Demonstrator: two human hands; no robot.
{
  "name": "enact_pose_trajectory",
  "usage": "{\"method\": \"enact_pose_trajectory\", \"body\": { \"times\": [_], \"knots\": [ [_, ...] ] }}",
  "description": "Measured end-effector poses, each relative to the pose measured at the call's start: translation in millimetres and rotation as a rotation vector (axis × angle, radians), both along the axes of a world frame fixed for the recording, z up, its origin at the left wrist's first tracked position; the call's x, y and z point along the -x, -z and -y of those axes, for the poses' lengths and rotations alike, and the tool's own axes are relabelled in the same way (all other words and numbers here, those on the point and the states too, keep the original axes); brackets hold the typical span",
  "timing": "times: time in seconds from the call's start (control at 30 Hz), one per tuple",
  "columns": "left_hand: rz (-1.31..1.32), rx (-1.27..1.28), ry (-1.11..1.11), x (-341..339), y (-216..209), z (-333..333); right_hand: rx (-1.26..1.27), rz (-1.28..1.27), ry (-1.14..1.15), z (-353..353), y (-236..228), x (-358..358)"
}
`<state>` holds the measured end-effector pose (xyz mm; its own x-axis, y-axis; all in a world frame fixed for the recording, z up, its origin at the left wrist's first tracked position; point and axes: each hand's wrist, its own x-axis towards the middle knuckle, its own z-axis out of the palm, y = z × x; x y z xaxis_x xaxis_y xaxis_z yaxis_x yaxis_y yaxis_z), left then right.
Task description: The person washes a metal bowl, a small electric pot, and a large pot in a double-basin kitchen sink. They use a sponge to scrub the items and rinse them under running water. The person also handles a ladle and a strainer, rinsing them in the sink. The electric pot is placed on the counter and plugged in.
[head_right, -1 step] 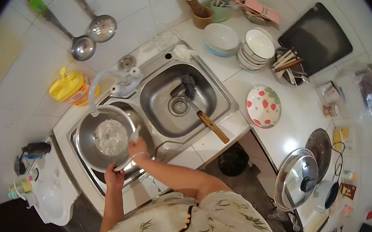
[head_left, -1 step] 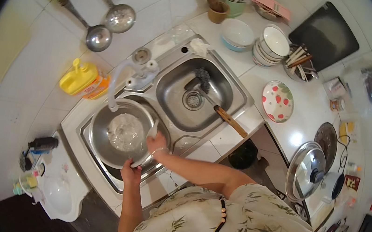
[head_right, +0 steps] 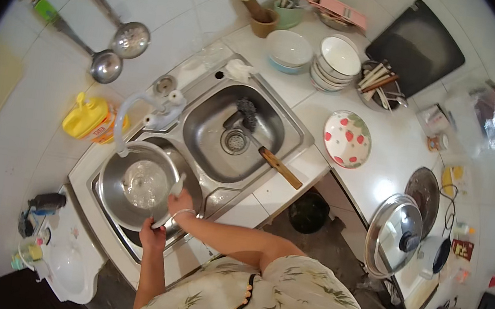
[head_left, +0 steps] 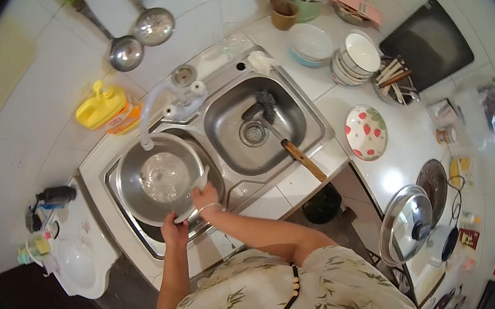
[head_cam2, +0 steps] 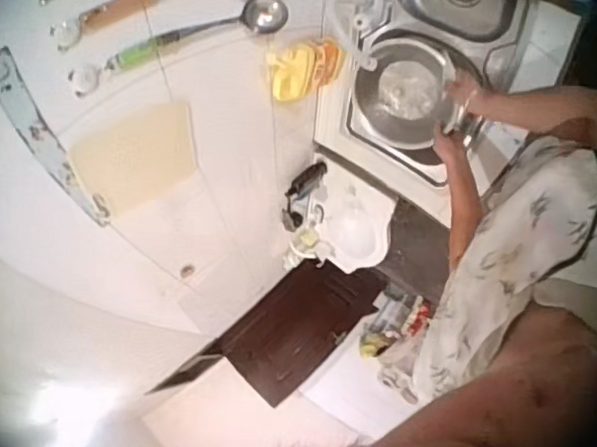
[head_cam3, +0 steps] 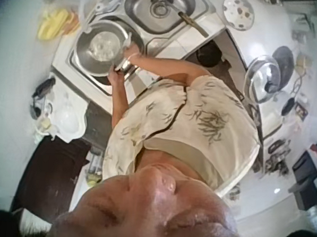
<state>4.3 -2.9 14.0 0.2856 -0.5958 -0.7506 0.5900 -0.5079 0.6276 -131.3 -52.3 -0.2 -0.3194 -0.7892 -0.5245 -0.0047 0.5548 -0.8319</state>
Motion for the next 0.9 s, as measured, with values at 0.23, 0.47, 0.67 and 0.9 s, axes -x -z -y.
{"method": "enact_pose_trajectory", "body": {
  "times": [0.23, 0.47, 0.67, 0.9],
  "knots": [
    [-0.304, 0.005, 0.165, 36.5, -50.3, 19.2, 0.079, -0.113, -0.164, 21.6, 32.8, 73.3],
    [-0.022, -0.099, 0.344, -12.2, -14.5, 34.1, 0.363, -0.55, -0.331, 35.4, -10.5, 89.7],
    [0.07, -0.001, 0.314, 3.1, -3.1, 21.9, 0.165, -1.123, -1.169, -8.6, -33.7, 74.4],
    [-0.078, -0.088, 0.4, -9.3, 12.5, 15.2, -0.124, -0.682, -1.41, 31.3, -15.4, 19.2]
  ]
}}
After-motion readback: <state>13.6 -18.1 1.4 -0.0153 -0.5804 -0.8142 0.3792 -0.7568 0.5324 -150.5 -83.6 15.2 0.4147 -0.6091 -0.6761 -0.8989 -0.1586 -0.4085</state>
